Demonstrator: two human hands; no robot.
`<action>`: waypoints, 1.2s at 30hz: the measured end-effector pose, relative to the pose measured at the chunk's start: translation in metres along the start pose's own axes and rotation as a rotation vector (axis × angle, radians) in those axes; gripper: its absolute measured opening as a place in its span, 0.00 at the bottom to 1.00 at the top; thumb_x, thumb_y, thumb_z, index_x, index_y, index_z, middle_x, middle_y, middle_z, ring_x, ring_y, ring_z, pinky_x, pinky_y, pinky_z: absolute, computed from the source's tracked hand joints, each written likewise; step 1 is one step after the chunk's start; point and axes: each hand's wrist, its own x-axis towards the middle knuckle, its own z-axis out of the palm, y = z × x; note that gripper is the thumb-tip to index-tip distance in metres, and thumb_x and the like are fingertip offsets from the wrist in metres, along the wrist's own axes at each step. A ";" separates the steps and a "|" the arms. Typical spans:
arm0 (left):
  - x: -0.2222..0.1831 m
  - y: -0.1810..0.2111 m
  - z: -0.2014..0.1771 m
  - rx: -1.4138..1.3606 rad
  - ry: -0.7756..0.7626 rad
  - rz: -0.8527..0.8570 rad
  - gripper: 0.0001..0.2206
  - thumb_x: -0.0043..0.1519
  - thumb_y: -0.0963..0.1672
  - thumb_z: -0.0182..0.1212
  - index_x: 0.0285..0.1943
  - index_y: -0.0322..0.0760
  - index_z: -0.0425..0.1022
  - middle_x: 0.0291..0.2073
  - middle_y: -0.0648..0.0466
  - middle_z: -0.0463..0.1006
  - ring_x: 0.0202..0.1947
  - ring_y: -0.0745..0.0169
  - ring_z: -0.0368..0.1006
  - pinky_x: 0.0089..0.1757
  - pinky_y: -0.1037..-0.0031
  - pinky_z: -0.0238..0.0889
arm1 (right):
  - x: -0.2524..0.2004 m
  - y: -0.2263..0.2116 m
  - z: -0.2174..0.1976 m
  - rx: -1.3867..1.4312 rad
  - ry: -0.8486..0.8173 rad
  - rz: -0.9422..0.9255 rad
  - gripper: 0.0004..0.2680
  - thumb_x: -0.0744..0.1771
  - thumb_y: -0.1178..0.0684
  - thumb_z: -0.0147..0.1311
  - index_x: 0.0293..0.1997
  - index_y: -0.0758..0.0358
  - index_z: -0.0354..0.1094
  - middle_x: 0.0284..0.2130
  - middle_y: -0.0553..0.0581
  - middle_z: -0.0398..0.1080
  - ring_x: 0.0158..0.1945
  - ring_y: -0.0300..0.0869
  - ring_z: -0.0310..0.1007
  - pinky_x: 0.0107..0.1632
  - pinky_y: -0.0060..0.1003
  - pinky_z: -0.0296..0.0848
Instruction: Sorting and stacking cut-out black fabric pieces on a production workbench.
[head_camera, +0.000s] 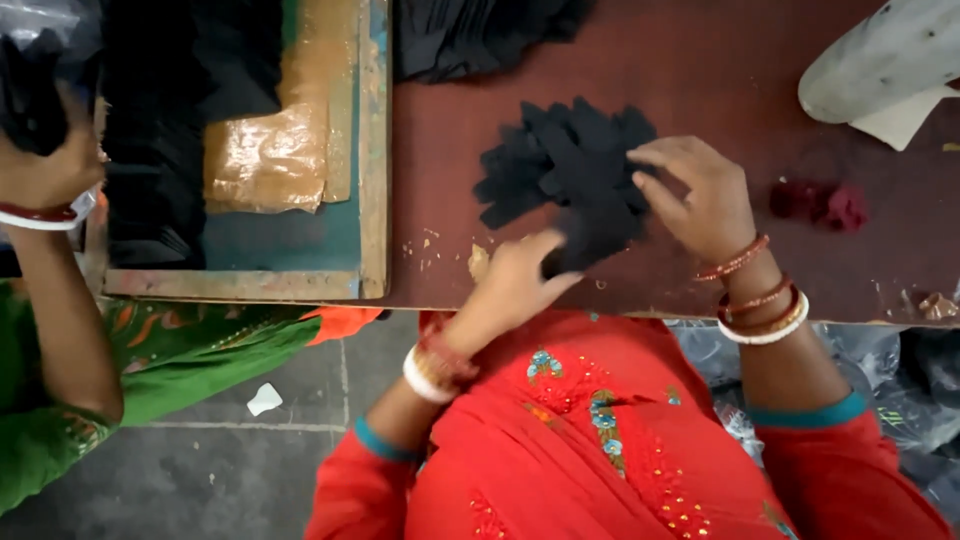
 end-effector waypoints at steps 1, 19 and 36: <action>0.009 -0.001 0.008 -0.011 -0.056 -0.016 0.21 0.55 0.48 0.72 0.52 0.33 0.75 0.44 0.39 0.79 0.47 0.35 0.76 0.46 0.55 0.69 | 0.002 0.004 0.002 0.005 0.006 0.006 0.08 0.68 0.58 0.61 0.53 0.61 0.74 0.49 0.60 0.75 0.56 0.54 0.76 0.57 0.44 0.74; 0.090 -0.089 -0.023 0.232 -0.006 0.169 0.50 0.50 0.54 0.77 0.81 0.46 0.50 0.77 0.36 0.51 0.75 0.31 0.52 0.70 0.48 0.47 | 0.012 0.061 0.054 -0.372 -0.422 -0.158 0.32 0.59 0.29 0.61 0.72 0.40 0.59 0.75 0.64 0.44 0.77 0.62 0.39 0.72 0.70 0.40; 0.112 -0.063 -0.037 0.360 0.026 0.223 0.52 0.50 0.54 0.78 0.80 0.39 0.46 0.77 0.37 0.46 0.76 0.35 0.48 0.66 0.45 0.44 | -0.077 0.079 -0.088 -0.187 0.048 0.423 0.08 0.70 0.50 0.59 0.55 0.48 0.78 0.56 0.48 0.75 0.61 0.45 0.73 0.64 0.41 0.72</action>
